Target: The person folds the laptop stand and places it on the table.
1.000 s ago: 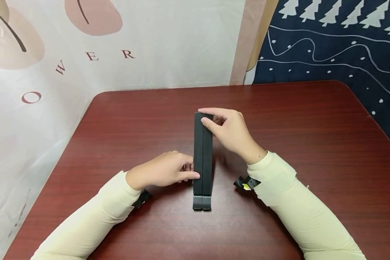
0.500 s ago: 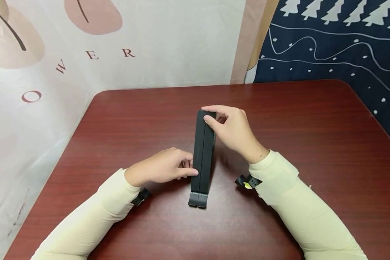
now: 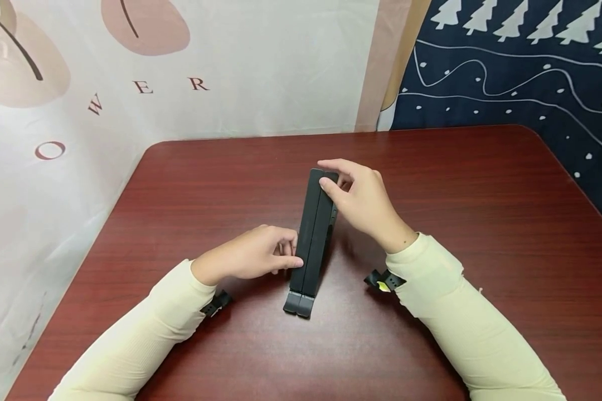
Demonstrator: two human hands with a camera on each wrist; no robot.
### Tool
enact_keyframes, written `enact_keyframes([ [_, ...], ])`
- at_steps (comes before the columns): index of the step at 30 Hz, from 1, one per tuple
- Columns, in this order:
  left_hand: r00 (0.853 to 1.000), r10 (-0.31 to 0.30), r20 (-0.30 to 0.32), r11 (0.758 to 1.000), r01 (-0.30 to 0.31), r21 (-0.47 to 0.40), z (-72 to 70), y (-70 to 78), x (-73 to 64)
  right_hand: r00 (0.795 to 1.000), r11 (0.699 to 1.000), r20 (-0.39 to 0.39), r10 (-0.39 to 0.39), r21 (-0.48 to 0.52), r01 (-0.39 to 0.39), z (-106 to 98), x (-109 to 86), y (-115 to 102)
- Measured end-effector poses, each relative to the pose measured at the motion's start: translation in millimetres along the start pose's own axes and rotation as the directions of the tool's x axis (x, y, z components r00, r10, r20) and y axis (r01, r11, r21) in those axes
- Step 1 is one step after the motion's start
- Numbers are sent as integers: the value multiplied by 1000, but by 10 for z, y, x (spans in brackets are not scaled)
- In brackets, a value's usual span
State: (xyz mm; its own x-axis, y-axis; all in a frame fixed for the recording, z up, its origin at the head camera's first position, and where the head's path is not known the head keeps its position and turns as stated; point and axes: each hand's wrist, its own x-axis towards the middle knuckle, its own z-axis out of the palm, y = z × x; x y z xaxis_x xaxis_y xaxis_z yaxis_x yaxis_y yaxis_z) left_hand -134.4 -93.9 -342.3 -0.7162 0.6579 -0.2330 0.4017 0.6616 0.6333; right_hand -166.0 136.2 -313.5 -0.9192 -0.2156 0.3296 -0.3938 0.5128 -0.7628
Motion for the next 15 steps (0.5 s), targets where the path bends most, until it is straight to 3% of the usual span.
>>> enact_keyframes([
  [8,1000,9,12,999,-8,-37,7,-21,3,996,1000,89,6,13,-8,-11,8,9],
  [15,1000,21,21,999,-20,-38,1,-12,-4,986,999,159,-44,20,42,-31,36,79],
])
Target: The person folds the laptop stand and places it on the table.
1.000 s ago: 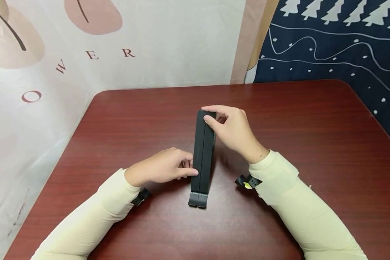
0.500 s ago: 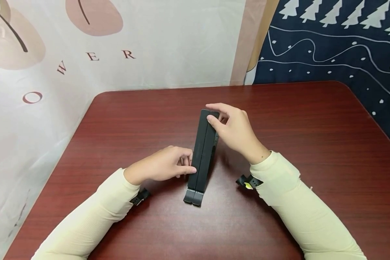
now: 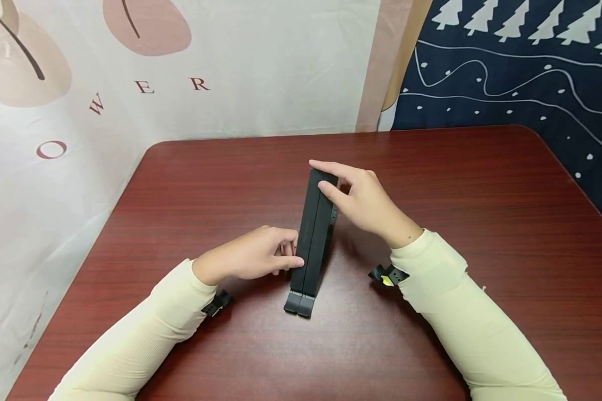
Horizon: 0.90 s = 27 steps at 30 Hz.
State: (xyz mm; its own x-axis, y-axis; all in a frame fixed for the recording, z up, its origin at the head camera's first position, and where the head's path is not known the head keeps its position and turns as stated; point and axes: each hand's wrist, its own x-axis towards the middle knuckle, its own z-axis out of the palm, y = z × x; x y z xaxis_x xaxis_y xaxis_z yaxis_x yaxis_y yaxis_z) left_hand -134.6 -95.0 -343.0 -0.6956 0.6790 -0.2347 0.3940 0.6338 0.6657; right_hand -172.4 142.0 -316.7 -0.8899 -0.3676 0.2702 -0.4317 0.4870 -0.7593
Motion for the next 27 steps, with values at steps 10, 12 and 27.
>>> enact_keyframes([
  [10,1000,-9,-17,999,10,50,-11,2,-4,1000,996,14,23,81,-24,3,20,38],
  [12,1000,-13,-19,998,14,53,-12,1,-4,1000,996,16,23,87,-24,7,21,35],
  [27,999,-42,-17,995,43,85,-50,-38,7,996,992,-15,91,86,-90,9,-2,-4],
])
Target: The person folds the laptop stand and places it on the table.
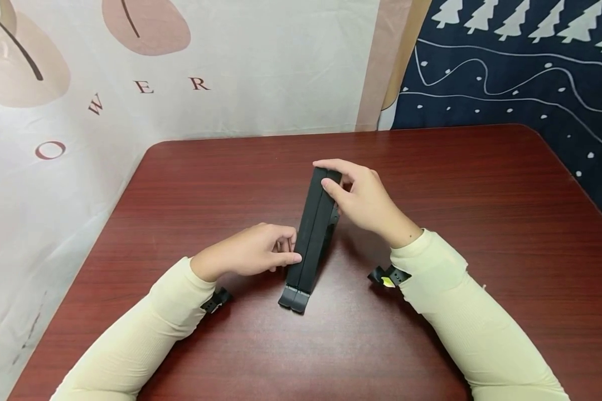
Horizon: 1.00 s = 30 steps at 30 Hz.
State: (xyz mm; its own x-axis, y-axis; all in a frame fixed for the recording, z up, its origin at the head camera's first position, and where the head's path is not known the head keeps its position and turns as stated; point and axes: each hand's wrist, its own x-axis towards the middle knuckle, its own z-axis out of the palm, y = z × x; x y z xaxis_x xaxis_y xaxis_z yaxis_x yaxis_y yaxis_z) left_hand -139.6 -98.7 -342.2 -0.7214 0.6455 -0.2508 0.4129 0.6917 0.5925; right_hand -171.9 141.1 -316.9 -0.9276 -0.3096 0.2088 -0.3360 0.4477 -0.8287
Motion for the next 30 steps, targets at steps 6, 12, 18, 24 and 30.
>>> enact_keyframes([
  [6,1000,2,13,1000,-1,-15,19,-22,27,1000,1000,-11,18,-15,-19,-15,-11,-26],
  [12,1000,-8,18,999,9,-46,9,-17,14,1000,1000,7,27,-8,-27,-36,-29,-67],
  [18,1000,-29,8,999,30,-38,-7,-6,-10,999,999,9,41,-8,-41,-47,-25,-71],
  [24,998,-59,-15,998,59,-18,-22,-26,-6,999,998,2,54,19,-54,-58,-21,-65],
  [30,996,-72,-52,997,73,27,-29,-44,-3,997,995,-1,80,58,-80,-68,-21,-81],
])
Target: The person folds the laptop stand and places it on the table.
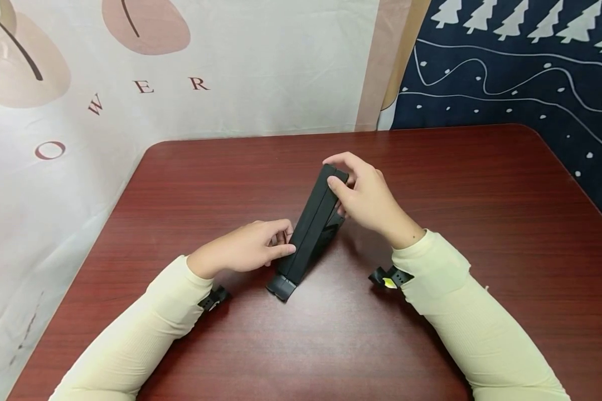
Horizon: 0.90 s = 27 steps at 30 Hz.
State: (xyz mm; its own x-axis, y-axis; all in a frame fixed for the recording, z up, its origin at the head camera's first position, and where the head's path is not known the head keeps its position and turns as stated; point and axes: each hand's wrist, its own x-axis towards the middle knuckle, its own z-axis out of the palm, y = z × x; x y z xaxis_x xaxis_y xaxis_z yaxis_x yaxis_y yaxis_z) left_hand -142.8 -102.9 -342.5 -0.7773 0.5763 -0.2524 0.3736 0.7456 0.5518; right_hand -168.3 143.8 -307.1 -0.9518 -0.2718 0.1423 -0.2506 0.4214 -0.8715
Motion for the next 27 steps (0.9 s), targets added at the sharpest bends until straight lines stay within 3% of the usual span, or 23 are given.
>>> enact_keyframes([
  [11,999,-26,-29,999,27,34,-22,-36,12,999,998,4,45,42,-45,-20,-13,-31],
  [27,999,-34,-11,999,34,-17,-42,-87,38,997,992,30,74,102,-77,-25,-17,-40],
])
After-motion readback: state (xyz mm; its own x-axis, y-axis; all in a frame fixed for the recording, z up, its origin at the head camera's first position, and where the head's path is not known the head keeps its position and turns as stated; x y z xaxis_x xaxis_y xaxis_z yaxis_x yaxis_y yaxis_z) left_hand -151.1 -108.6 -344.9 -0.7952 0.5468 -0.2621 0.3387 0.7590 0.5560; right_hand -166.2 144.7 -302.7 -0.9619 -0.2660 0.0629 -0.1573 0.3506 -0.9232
